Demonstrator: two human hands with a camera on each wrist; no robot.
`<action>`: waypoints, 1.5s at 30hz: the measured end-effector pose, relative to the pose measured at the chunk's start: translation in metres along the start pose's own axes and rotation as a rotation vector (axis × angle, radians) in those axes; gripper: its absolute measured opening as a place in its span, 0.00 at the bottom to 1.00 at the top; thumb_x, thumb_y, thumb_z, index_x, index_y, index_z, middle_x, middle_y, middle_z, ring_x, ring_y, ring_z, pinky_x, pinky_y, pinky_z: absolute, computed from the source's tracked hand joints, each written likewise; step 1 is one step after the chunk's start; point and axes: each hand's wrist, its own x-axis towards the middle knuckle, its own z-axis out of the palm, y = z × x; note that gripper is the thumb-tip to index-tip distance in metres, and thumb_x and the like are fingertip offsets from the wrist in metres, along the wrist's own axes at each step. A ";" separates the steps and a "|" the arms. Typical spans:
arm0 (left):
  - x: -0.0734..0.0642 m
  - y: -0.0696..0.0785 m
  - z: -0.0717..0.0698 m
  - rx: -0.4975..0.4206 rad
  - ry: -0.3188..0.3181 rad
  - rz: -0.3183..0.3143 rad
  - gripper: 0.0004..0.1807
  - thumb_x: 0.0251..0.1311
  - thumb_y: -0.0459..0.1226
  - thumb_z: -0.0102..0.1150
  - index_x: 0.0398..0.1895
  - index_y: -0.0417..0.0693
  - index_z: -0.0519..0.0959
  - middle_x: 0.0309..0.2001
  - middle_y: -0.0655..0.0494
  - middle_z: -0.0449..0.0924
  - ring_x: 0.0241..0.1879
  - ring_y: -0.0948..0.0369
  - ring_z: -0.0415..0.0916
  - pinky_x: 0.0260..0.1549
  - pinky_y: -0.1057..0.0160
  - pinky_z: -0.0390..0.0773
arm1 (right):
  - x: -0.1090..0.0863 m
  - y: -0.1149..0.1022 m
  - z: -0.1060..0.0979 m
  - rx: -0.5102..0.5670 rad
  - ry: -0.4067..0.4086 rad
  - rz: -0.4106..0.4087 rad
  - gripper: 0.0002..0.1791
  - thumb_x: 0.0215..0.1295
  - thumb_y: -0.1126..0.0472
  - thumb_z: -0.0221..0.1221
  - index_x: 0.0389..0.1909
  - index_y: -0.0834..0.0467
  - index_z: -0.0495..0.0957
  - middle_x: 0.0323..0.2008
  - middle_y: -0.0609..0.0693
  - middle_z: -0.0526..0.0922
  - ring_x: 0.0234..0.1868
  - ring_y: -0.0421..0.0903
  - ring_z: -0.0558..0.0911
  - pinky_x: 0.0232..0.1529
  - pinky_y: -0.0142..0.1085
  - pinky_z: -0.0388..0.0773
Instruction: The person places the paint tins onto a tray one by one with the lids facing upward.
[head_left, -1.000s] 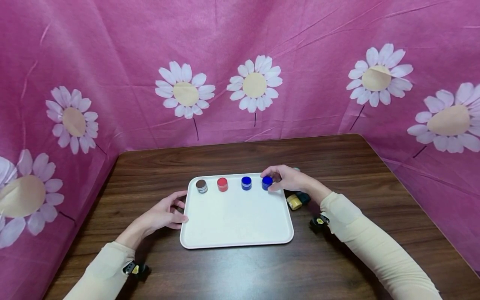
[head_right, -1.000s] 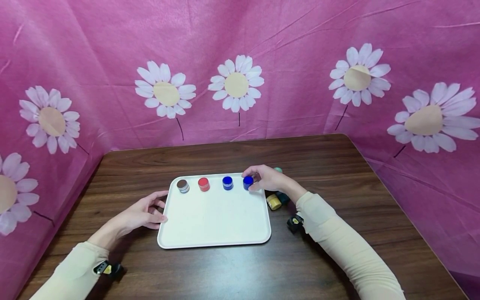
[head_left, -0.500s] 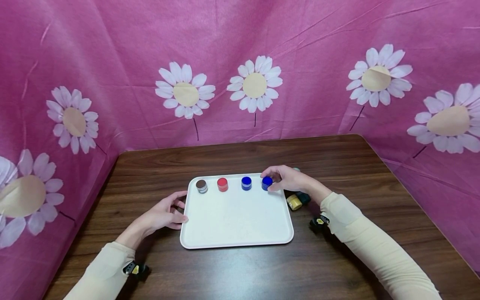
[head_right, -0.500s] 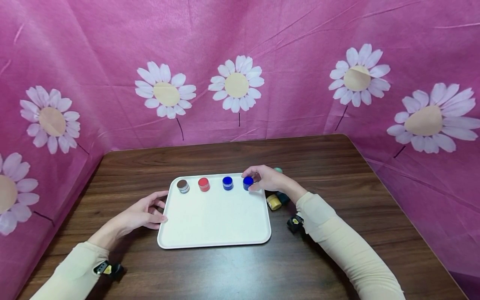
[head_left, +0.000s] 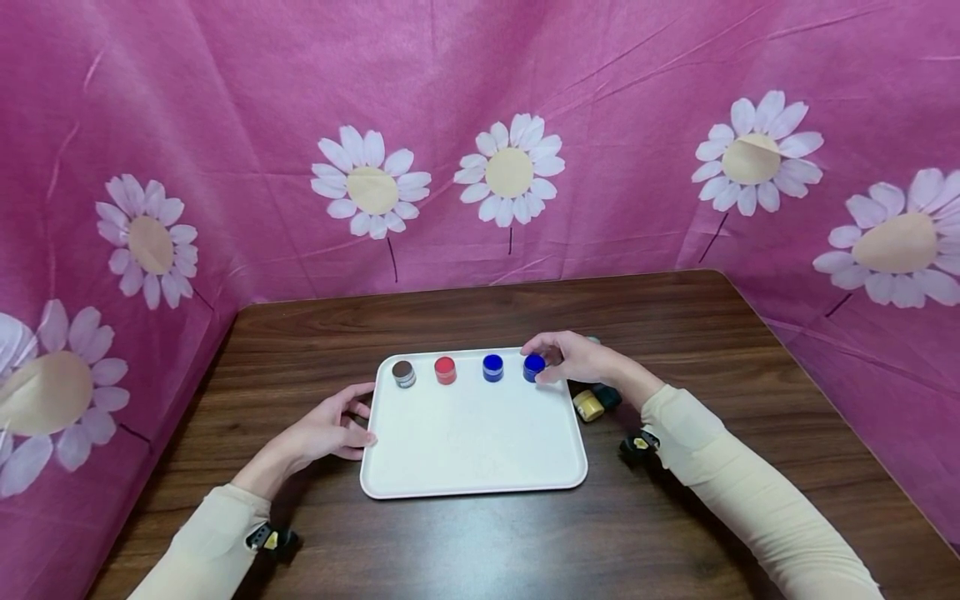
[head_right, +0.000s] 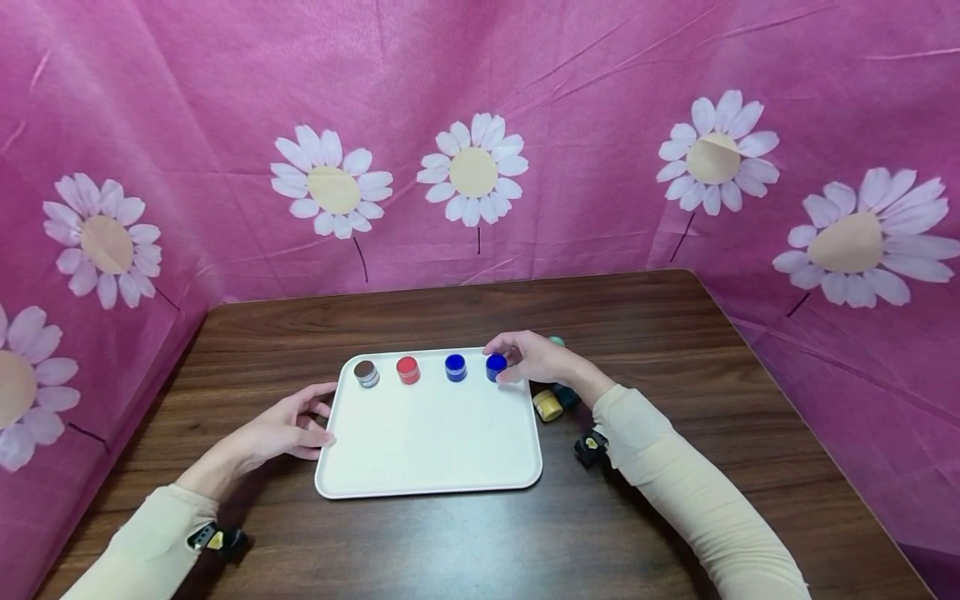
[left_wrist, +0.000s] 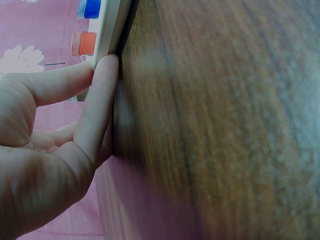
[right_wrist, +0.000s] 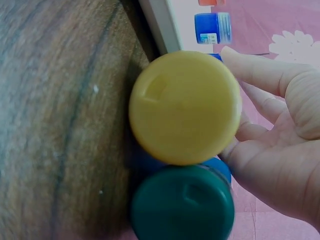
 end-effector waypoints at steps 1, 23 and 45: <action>0.000 0.000 0.000 0.001 -0.001 0.001 0.48 0.57 0.23 0.65 0.78 0.39 0.51 0.52 0.36 0.63 0.38 0.55 0.79 0.38 0.50 0.86 | -0.001 -0.001 -0.001 0.001 -0.001 0.002 0.24 0.62 0.69 0.69 0.59 0.64 0.77 0.54 0.58 0.82 0.53 0.55 0.78 0.55 0.46 0.76; 0.000 -0.001 -0.001 0.001 0.024 -0.019 0.47 0.56 0.22 0.65 0.78 0.40 0.52 0.52 0.37 0.63 0.38 0.54 0.78 0.38 0.50 0.86 | -0.031 0.002 -0.049 0.065 0.126 0.073 0.24 0.72 0.58 0.63 0.63 0.65 0.74 0.60 0.65 0.76 0.51 0.59 0.79 0.51 0.50 0.82; 0.000 0.001 0.000 -0.007 0.018 -0.021 0.47 0.57 0.22 0.65 0.78 0.41 0.52 0.53 0.37 0.63 0.37 0.55 0.78 0.38 0.50 0.86 | -0.049 0.044 -0.056 0.150 0.212 0.213 0.28 0.73 0.57 0.60 0.67 0.66 0.67 0.59 0.65 0.72 0.49 0.52 0.76 0.42 0.41 0.83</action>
